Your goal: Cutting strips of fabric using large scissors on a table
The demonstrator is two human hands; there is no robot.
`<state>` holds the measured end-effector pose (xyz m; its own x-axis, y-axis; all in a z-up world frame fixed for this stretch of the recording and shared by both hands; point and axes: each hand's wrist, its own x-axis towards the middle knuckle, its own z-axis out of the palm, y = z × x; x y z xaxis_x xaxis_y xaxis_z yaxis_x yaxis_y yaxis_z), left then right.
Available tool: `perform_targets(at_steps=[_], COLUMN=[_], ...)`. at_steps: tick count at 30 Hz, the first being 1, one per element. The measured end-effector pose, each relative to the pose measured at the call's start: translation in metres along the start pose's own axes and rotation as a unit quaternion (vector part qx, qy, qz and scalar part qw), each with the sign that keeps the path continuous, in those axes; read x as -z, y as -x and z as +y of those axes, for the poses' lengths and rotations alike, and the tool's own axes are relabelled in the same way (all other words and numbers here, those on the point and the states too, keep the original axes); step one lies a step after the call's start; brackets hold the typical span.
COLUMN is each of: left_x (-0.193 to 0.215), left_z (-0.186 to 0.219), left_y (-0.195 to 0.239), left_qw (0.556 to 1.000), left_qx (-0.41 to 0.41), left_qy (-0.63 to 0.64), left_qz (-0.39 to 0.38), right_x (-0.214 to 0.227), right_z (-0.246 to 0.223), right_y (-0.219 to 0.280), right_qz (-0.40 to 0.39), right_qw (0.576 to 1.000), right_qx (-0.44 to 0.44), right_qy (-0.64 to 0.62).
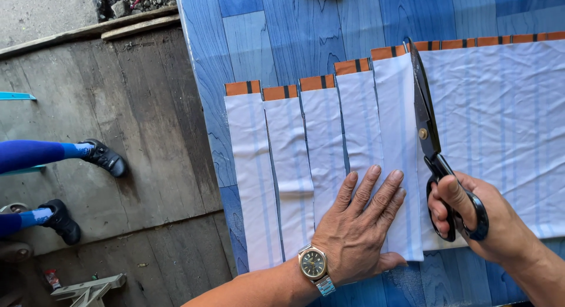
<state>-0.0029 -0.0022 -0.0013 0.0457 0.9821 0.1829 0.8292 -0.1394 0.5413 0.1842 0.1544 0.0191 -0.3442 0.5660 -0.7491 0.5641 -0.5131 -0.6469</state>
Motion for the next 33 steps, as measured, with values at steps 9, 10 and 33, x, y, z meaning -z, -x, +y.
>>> perform_targets(at_steps=[9, 10, 33], left_x=[0.0, 0.0, -0.002], left_z=[-0.001, -0.001, 0.005], left_y=[0.0, 0.001, 0.005], left_qw=[1.0, 1.0, 1.0], left_qx=[0.0, -0.001, -0.009], left_qy=[0.007, 0.008, -0.025], left_qz=[0.005, 0.005, -0.001], right_x=[-0.003, -0.003, 0.02], right_z=[-0.008, -0.008, -0.055], right_y=[-0.011, -0.012, -0.023], right_qz=[0.002, 0.005, -0.115], right_qw=[1.0, 1.0, 0.982], right_qx=[0.0, 0.009, 0.053], right_qy=[-0.002, 0.011, -0.141])
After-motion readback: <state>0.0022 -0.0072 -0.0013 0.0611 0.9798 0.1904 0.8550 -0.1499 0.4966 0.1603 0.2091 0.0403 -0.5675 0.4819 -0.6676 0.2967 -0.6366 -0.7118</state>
